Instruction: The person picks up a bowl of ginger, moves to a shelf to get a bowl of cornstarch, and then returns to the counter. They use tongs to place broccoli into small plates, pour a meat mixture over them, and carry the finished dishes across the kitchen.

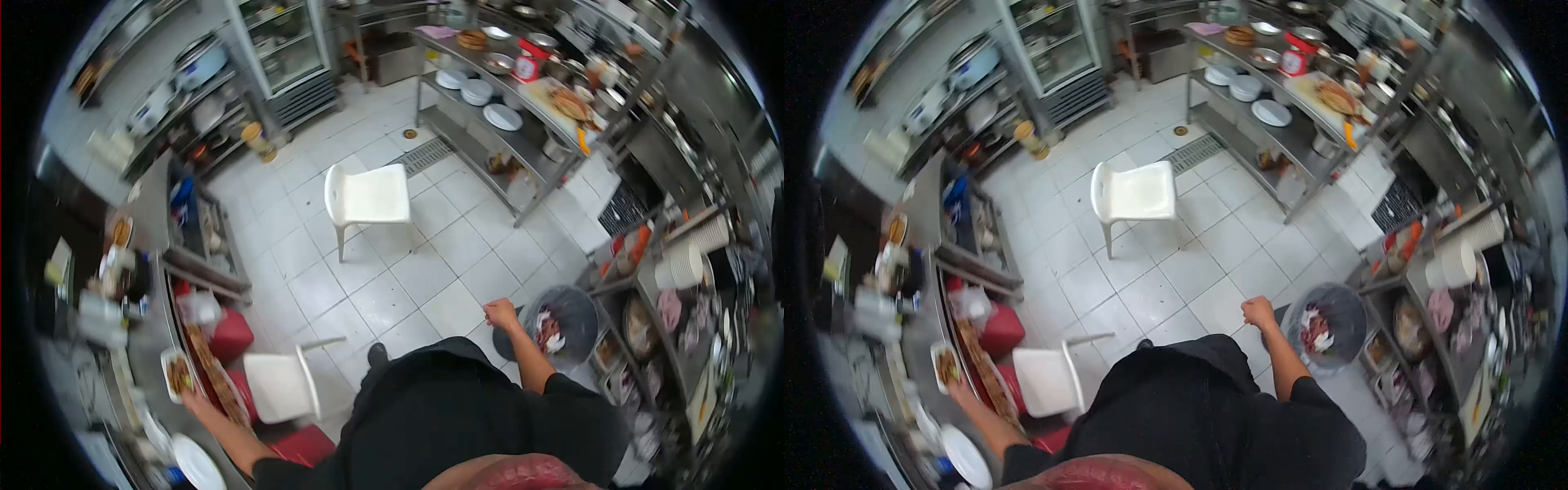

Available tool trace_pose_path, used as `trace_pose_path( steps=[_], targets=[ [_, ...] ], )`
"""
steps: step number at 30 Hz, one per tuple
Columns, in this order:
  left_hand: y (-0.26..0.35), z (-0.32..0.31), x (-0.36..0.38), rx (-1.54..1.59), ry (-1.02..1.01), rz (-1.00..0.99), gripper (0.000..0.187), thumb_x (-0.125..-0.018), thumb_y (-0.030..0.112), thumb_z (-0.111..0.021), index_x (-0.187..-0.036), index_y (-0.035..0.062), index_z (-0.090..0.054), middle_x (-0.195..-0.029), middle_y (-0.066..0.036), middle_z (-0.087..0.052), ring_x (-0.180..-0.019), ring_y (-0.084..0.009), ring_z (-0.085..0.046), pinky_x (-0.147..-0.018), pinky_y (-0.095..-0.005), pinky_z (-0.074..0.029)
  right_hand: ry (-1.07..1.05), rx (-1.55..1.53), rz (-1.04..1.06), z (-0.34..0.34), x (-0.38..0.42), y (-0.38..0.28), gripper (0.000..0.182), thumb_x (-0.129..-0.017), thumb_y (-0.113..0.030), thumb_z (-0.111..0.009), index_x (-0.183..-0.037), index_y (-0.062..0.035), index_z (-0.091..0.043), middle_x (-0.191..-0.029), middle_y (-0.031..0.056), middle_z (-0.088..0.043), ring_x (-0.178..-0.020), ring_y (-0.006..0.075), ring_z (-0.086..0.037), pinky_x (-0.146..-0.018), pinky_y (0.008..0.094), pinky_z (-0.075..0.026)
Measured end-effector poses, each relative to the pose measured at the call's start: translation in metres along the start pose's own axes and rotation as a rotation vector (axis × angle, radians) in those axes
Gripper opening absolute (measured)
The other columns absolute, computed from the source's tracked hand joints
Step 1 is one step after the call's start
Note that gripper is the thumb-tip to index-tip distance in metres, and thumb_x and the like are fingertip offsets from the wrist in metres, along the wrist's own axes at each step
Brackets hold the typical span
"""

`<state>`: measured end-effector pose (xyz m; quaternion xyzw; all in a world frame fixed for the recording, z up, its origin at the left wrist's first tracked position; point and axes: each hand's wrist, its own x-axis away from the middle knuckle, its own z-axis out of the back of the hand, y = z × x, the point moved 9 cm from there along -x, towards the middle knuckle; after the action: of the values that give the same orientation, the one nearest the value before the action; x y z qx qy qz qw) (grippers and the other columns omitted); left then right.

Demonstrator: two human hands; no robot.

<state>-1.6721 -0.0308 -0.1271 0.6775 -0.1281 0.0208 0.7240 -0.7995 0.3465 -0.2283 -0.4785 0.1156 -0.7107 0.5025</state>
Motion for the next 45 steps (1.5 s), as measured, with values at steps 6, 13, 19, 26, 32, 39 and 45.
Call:
trace_pose_path(
  steps=[6, 13, 19, 26, 32, 39, 45],
  targets=[
    [-0.096, 0.009, 0.001, -0.287, 0.091, 0.061, 0.029, -0.088, 0.007, -0.054, -0.116, -0.0004, -0.055, -0.108, -0.012, -0.056, -0.095, -0.0242, -0.054, -0.078, -0.0324, -0.052, -0.050, 0.300, -0.081, -0.061, 0.020, 0.000, 0.031, -0.077, -0.020, -0.048, -0.061, -0.0016, -0.066, -0.056, 0.0112, -0.064, -0.048, 0.0196, -0.063, -0.054, 0.0335, -0.053],
    [-0.136, -0.031, 0.025, -0.478, 0.010, 0.041, 0.028, -0.088, 0.009, -0.054, -0.114, 0.0001, -0.056, -0.103, -0.011, -0.057, -0.089, -0.0239, -0.054, -0.072, -0.0323, -0.051, 0.068, 0.252, -0.064, -0.063, 0.049, -0.055, 0.029, -0.076, -0.017, -0.048, -0.059, -0.0002, -0.064, -0.056, 0.0131, -0.064, -0.048, 0.0207, -0.063, -0.053, 0.0345, -0.053],
    [-0.131, -0.079, 0.011, -0.577, -0.061, -0.064, 0.026, -0.087, 0.010, -0.054, -0.111, 0.0005, -0.058, -0.099, -0.011, -0.058, -0.083, -0.0237, -0.054, -0.066, -0.0323, -0.050, 0.142, 0.183, -0.145, -0.048, 0.083, -0.027, 0.028, -0.077, -0.016, -0.047, -0.065, 0.0023, -0.065, -0.058, 0.0148, -0.064, -0.050, 0.0213, -0.065, -0.055, 0.0348, -0.055],
    [-0.102, -0.114, 0.002, -0.658, 0.014, -0.266, 0.025, -0.087, 0.012, -0.055, -0.108, 0.0010, -0.059, -0.093, -0.010, -0.058, -0.077, -0.0234, -0.054, -0.061, -0.0322, -0.048, 0.282, -0.128, -0.311, 0.003, 0.130, 0.084, 0.018, -0.078, -0.013, -0.057, -0.073, 0.0003, -0.067, -0.060, 0.0099, -0.062, -0.050, 0.0182, -0.063, -0.043, 0.0297, -0.049],
    [-0.098, -0.168, 0.052, -0.594, 0.028, -0.392, 0.024, -0.086, 0.013, -0.055, -0.106, 0.0014, -0.060, -0.089, -0.010, -0.059, -0.071, -0.0232, -0.054, -0.055, -0.0322, -0.047, 0.544, -0.512, -0.379, 0.079, 0.186, 0.176, 0.018, -0.078, -0.012, -0.056, -0.068, 0.0009, -0.063, -0.060, 0.0106, -0.061, -0.050, 0.0189, -0.063, -0.042, 0.0313, -0.049],
    [-0.191, -0.336, 0.240, -0.429, -0.550, -0.147, 0.025, -0.087, 0.021, -0.054, -0.082, -0.0025, -0.060, -0.071, -0.008, -0.055, -0.060, -0.0153, -0.048, -0.048, -0.0327, -0.038, 0.733, -0.707, -0.315, 0.172, 0.239, 0.290, 0.015, -0.080, -0.006, -0.051, -0.073, -0.0005, -0.064, -0.063, 0.0071, -0.061, -0.050, 0.0156, -0.059, -0.041, 0.0286, -0.045],
    [-0.207, -0.432, 0.411, -0.679, -0.969, -0.278, 0.021, -0.082, 0.012, -0.051, -0.068, -0.0025, -0.057, -0.056, -0.004, -0.050, -0.046, -0.0133, -0.041, -0.042, -0.0305, -0.033, 1.008, -0.793, -0.150, 0.307, 0.297, 0.335, 0.016, -0.083, -0.006, -0.053, -0.088, 0.0012, -0.066, -0.065, 0.0054, -0.061, -0.050, 0.0128, -0.057, -0.042, 0.0262, -0.043]
  ],
)
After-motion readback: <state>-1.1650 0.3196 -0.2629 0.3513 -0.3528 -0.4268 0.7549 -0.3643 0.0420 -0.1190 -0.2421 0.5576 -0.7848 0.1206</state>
